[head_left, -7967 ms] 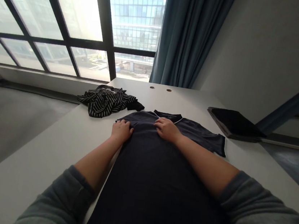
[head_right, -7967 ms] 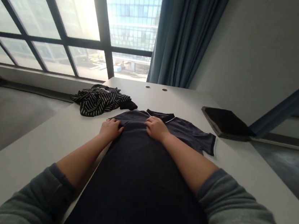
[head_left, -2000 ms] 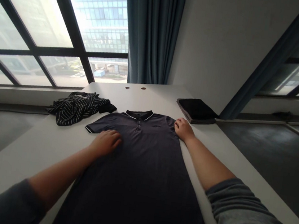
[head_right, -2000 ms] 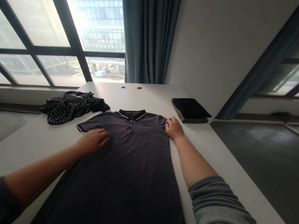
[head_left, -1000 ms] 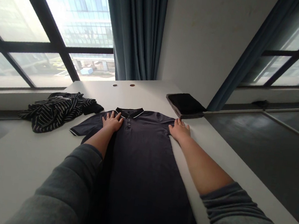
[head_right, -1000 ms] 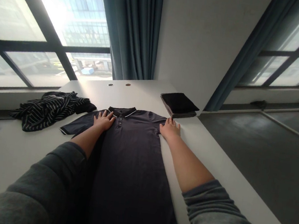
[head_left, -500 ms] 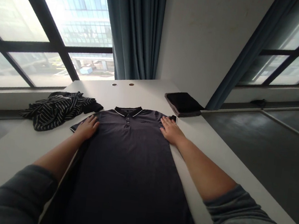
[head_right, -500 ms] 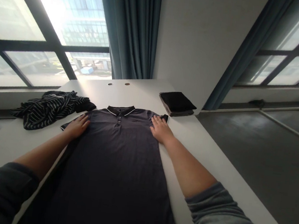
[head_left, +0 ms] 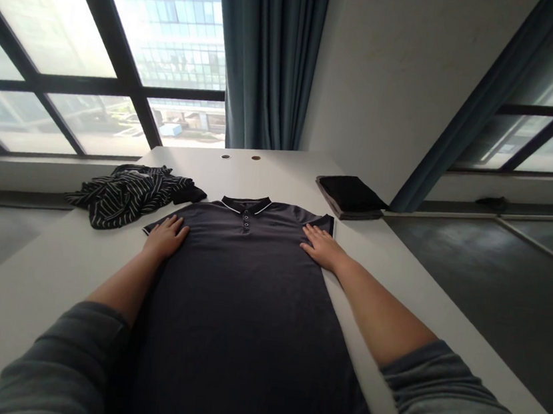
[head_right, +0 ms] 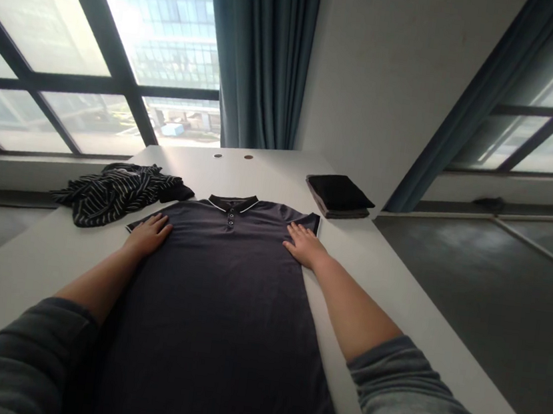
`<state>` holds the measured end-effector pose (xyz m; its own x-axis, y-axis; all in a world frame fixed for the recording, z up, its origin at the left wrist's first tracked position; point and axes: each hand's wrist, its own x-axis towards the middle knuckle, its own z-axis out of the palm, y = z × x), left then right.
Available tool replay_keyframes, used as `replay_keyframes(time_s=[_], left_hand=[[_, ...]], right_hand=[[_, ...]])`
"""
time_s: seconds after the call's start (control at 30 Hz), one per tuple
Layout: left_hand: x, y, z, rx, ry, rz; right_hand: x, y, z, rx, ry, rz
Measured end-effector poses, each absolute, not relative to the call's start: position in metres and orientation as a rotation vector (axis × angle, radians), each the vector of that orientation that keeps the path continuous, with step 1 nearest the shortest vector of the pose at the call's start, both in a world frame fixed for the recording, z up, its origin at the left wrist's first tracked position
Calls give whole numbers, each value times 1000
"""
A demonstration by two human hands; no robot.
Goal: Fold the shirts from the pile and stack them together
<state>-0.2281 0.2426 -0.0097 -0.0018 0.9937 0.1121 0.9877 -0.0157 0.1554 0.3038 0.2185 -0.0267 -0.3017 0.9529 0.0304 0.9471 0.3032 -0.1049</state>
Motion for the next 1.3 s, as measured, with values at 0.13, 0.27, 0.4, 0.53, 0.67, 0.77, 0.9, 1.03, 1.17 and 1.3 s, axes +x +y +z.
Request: replay_keyframes(time_s=[0.13,0.27,0.4,0.53,0.67,0.77,0.9,1.03,1.17,1.3], left_hand=[[-226,220,-3,2337,2108,536],[-199,171,5,2666,1627,374],[-163,112,4,2714,1411,156],[-153,76,2,2716,1361,137],[-161,68,6,2674,1405,119],[-164,68,9,2663,1422,85],[-162,65,9,2657,1434,63],[-163,66,4,2673,1440,82],[-166,67,1,2690,1417,103],[-166,66,1,2685,1406,100]], right_hand=[[295,207,-11,-1720,-2443,-35],[268,173,5,-1435,-2527,-58],[237,131,5,-1181,-2750,185],[225,113,1,-1198,-2820,355],[226,114,1,-1221,-2819,369],[227,115,2,-1230,-2822,366],[228,114,0,-1207,-2806,365],[228,114,-3,-1209,-2809,346],[229,114,-3,-1210,-2811,347],[229,111,2,-1217,-2810,355]])
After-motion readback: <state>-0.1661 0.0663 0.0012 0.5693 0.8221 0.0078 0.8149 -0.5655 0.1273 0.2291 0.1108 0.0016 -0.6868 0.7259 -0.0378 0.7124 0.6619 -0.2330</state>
